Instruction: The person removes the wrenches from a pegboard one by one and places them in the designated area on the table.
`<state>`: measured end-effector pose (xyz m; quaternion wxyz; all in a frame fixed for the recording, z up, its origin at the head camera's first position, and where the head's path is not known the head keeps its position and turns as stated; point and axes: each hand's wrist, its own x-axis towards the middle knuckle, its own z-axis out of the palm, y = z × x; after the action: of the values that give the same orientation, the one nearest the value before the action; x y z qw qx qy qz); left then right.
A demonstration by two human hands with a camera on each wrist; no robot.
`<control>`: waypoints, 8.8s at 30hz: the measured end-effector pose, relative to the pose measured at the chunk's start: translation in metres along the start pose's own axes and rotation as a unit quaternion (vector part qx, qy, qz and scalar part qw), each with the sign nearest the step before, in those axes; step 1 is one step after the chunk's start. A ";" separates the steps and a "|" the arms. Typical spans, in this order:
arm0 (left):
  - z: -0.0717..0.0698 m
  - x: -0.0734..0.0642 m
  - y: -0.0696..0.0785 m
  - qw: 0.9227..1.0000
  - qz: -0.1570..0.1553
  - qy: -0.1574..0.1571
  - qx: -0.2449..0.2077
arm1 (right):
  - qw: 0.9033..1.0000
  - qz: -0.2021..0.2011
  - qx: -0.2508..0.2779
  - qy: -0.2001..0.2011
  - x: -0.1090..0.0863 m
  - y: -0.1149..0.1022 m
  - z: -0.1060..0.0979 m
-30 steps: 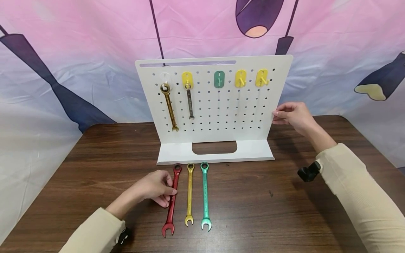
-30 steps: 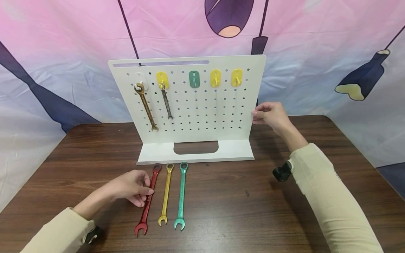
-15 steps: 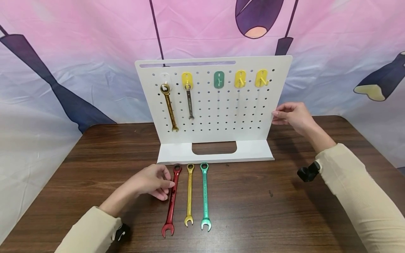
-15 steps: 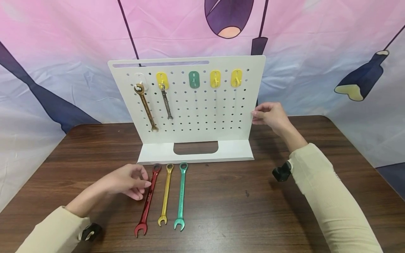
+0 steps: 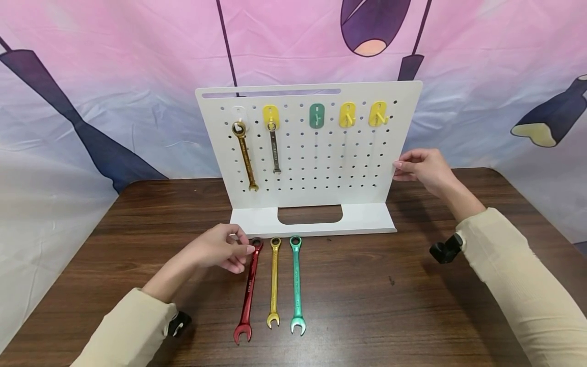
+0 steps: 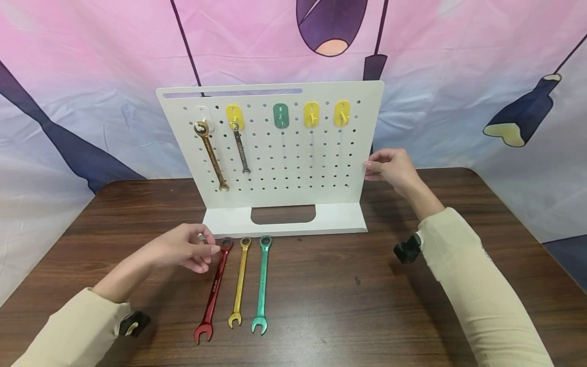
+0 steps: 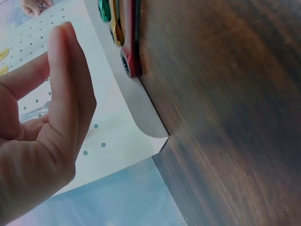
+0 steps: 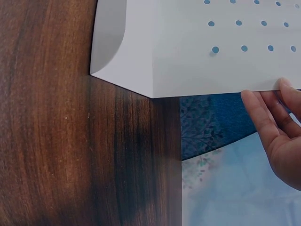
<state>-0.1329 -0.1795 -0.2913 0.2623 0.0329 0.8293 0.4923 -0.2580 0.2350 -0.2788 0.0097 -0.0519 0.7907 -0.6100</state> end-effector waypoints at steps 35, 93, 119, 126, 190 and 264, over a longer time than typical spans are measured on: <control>-0.015 0.031 0.042 0.988 0.101 0.096 0.071 | 1.000 -0.007 0.013 0.001 0.000 0.002 0.000; -0.018 0.052 0.101 0.967 0.178 0.175 -0.045 | 1.000 -0.005 0.026 0.000 0.002 0.002 0.000; -0.012 0.042 0.102 0.965 0.195 0.167 -0.044 | 0.998 -0.030 0.044 -0.023 0.004 0.008 -0.004; -0.013 0.036 0.103 0.966 0.199 0.162 -0.037 | 1.000 -0.005 0.022 0.000 0.000 0.000 0.001; -0.014 0.017 0.054 0.981 0.154 0.119 -0.020 | 1.000 -0.008 0.022 0.001 0.002 0.000 0.000; -0.004 -0.005 -0.039 0.998 -0.037 0.034 0.031 | 1.000 -0.009 0.028 0.006 0.002 0.003 0.001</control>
<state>-0.1222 -0.2048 -0.3204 0.2506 -0.0067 0.8534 0.4570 -0.2600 0.2343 -0.2818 0.0006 -0.0549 0.7731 -0.6319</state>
